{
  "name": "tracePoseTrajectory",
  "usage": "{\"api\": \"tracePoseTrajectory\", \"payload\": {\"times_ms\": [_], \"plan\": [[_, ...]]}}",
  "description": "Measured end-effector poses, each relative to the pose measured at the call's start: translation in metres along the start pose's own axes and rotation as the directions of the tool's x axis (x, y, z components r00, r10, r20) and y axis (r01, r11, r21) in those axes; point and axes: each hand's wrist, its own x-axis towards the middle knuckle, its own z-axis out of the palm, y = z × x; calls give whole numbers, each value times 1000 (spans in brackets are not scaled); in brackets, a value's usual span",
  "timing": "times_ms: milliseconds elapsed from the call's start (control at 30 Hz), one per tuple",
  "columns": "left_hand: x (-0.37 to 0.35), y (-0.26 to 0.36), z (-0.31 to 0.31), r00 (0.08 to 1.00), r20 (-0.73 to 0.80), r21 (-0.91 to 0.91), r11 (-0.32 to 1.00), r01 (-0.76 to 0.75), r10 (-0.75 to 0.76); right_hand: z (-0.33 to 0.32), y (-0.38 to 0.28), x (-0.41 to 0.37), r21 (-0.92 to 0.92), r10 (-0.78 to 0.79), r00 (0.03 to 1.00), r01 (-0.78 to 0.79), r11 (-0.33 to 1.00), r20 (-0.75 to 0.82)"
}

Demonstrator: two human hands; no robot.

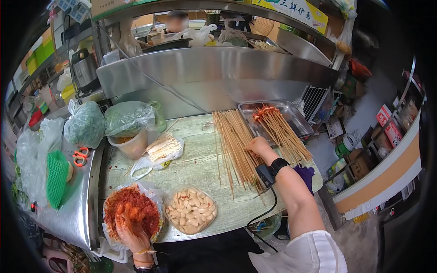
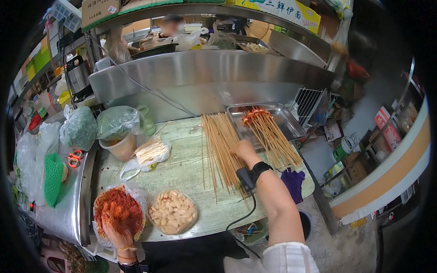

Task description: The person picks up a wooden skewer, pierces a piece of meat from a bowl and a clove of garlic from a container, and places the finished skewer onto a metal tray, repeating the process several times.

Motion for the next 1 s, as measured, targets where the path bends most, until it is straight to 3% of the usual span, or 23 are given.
{"api": "tracePoseTrajectory", "payload": {"times_ms": [67,100,167,200,267,300,367,400,467,533,567,633,667,867,933,1000], "plan": [[-1,1,2,999,-36,16,1000,2,-1,0,6,5,116,-99,995,101,988,-28],[-1,2,2,999,-33,16,1000,8,-7,-3,1,0,116,-101,995,104,988,-25],[0,1,1,999,-32,15,1000,11,-10,-18,-18,-27,407,-63,993,17,913,100],[1,-1,-1,1000,-27,4,1000,-2,2,-25,-27,-40,407,-66,993,19,913,101],[0,-1,-1,1000,-29,-5,1000,-12,12,-34,-40,-65,667,-71,981,-67,742,178],[-1,2,3,1000,-25,-14,1000,19,-20,-36,-39,-71,663,-73,980,-70,745,186],[0,4,4,999,-46,-18,999,29,-30,-39,-36,-79,840,-309,941,54,539,138],[2,1,1,999,-33,-40,999,36,-37,-39,-40,-87,837,-333,930,56,545,155],[3,4,8,999,-34,-72,997,31,-33,-33,-52,-112,922,-439,898,139,362,37],[2,7,9,998,-46,-67,997,47,-50,-23,-78,-149,940,-448,894,166,299,-15],[4,7,6,997,-48,-52,997,55,-58,-16,-91,-167,940,-483,875,148,309,21],[8,17,8,998,-48,-82,996,29,-33,1,-109,-198,871,-448,893,253,422,-42],[10,37,5,999,-35,55,998,12,-10,16,-113,-208,872,-489,872,209,443,39],[15,73,-21,998,-62,208,978,-14,27,36,-104,-234,914,-559,829,256,316,-39],[14,83,-29,997,-74,215,977,-15,32,44,-100,-241,909,-519,831,354,218,-200],[17,91,-45,996,-83,260,965,-16,39,47,-89,-239,905,-477,843,377,197,-248]]}}
